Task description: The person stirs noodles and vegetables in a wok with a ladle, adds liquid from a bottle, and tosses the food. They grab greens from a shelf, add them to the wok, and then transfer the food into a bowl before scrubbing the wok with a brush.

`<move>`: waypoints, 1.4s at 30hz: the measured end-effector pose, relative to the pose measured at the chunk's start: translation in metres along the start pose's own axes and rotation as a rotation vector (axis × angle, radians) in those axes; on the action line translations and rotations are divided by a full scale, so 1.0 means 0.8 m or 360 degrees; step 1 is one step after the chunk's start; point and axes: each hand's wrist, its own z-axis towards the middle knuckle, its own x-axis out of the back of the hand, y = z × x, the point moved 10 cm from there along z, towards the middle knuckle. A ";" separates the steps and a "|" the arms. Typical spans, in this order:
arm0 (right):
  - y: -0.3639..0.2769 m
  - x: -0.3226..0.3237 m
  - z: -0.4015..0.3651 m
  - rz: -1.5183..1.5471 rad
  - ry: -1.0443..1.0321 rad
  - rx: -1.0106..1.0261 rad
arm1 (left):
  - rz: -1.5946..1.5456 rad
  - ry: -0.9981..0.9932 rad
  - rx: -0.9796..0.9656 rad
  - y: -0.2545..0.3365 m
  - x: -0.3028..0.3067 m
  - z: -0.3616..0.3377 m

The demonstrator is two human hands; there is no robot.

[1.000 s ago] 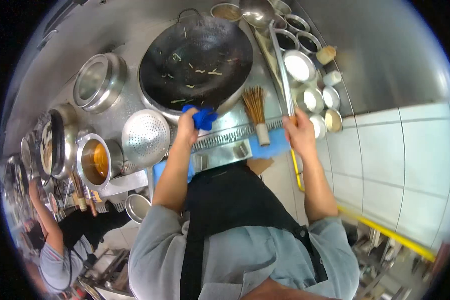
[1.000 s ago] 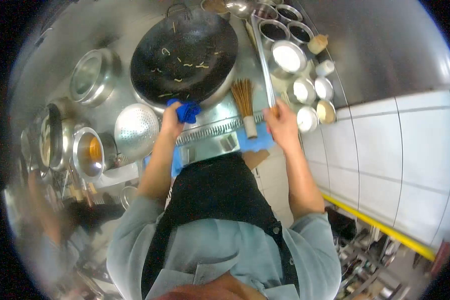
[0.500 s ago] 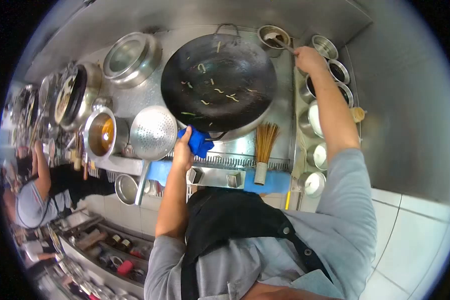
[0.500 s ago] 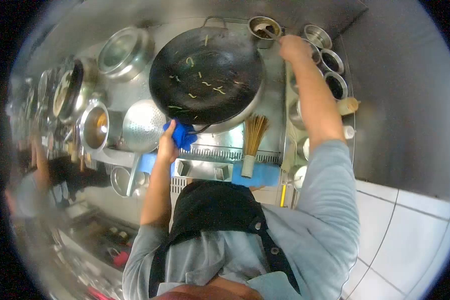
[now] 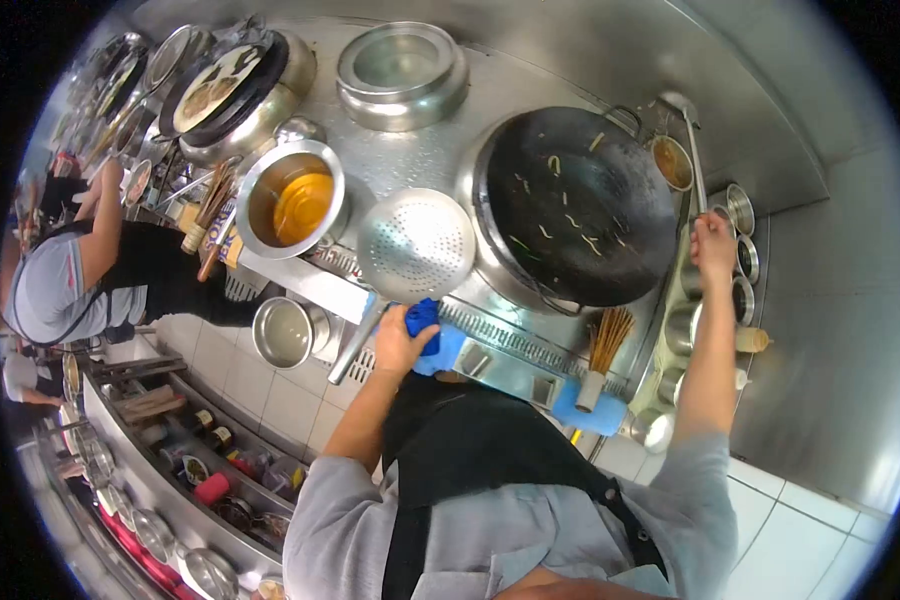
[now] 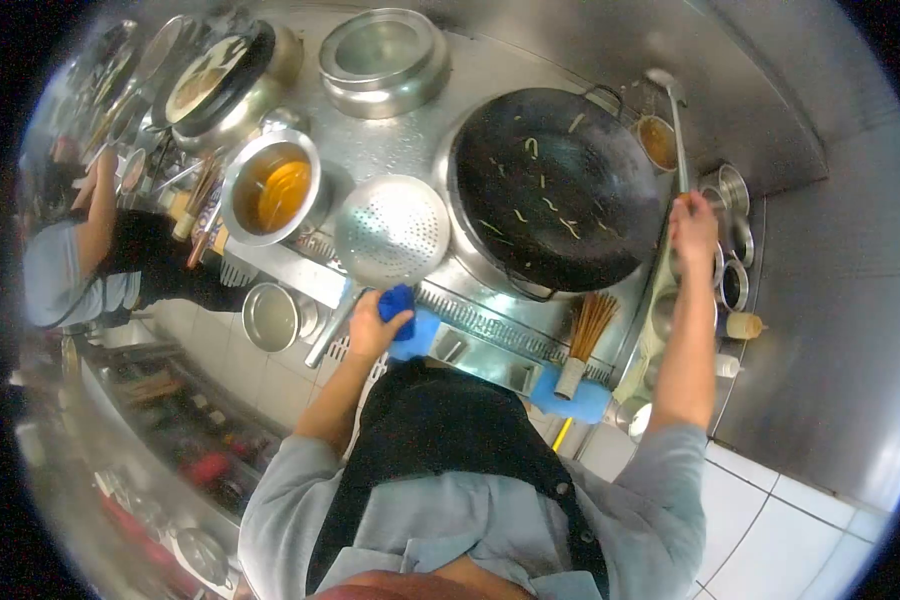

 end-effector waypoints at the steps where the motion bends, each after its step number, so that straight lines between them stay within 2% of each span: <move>1: -0.018 -0.041 -0.032 0.0168 -0.0087 0.0041 | -0.0042 0.0025 -0.0016 -0.001 0.005 -0.007; 3: -0.066 -0.137 -0.090 0.0301 -0.0329 -0.0046 | -0.0018 0.0216 -0.0201 0.035 0.050 -0.025; 5: -0.097 -0.237 -0.112 0.0578 -0.0591 -0.0061 | 0.0009 0.0294 -0.0305 0.030 0.080 -0.049; 6: -0.114 -0.279 -0.115 0.0602 -0.0629 0.0050 | 0.0004 0.0138 -0.0375 0.024 0.077 -0.064; 7: -0.121 -0.324 -0.111 0.0648 -0.0659 -0.0007 | -0.0002 -0.0015 -0.0446 0.018 0.073 -0.078; 8: -0.151 -0.366 -0.125 0.0684 -0.0711 -0.0003 | -0.0002 -0.0010 -0.0447 0.004 0.080 -0.090; 10: -0.168 -0.450 -0.144 0.0711 -0.0793 -0.0125 | -0.0149 -0.0730 -0.0159 -0.052 0.035 -0.126; 11: -0.158 -0.495 -0.140 0.0577 -0.0826 -0.0137 | -0.0146 -0.0735 -0.0162 -0.070 0.035 -0.139; 13: -0.161 -0.561 -0.152 0.0433 -0.0862 -0.0121 | 0.0207 -0.0995 0.0204 -0.138 0.021 -0.169; 14: -0.178 -0.584 -0.170 0.0513 -0.0956 -0.0223 | 0.0216 -0.1002 0.0192 -0.143 0.026 -0.173; 15: -0.171 -0.627 -0.175 0.0909 -0.1222 -0.0478 | 0.0251 -0.1047 0.0278 -0.152 0.029 -0.179; 16: -0.181 -0.625 -0.184 0.0917 -0.1204 -0.0480 | 0.0286 -0.1094 0.0362 -0.161 0.030 -0.188; 18: -0.218 -0.638 -0.214 0.1784 -0.1423 -0.0998 | 0.0299 -0.1072 0.0373 -0.168 0.022 -0.192; 21: -0.233 -0.606 -0.234 0.2099 -0.1503 -0.0967 | 0.0305 -0.1083 0.0315 -0.173 -0.020 -0.190; 22: -0.224 -0.580 -0.239 0.2121 -0.1433 -0.0975 | 0.0307 -0.1102 0.0263 -0.170 -0.034 -0.192; 24: -0.227 -0.526 -0.258 0.2239 -0.1585 -0.0838 | 0.0386 -0.1266 0.0179 -0.163 -0.083 -0.185; 26: -0.213 -0.461 -0.283 0.2219 -0.1513 -0.0786 | 0.0483 -0.1439 0.0048 -0.137 -0.130 -0.179; 28: -0.203 -0.392 -0.312 0.2055 -0.1468 -0.0649 | 0.0512 -0.1508 -0.0036 -0.115 -0.180 -0.174; 30: -0.185 -0.326 -0.339 0.1969 -0.1400 -0.0655 | 0.0478 -0.1394 -0.0383 -0.079 -0.236 -0.179; 31: -0.174 -0.300 -0.354 0.1885 -0.1346 -0.0659 | 0.0467 -0.1404 -0.0376 -0.056 -0.259 -0.182; 32: -0.169 -0.279 -0.375 0.1881 -0.1334 -0.0677 | 0.0613 -0.1518 -0.0461 -0.028 -0.283 -0.194; 34: -0.144 -0.237 -0.405 0.1568 -0.1180 -0.0674 | 0.0843 -0.1689 -0.0623 0.010 -0.325 -0.218; 42: -0.042 -0.167 -0.414 0.1412 -0.1208 -0.0823 | 0.0867 -0.1550 -0.0515 0.070 -0.437 -0.266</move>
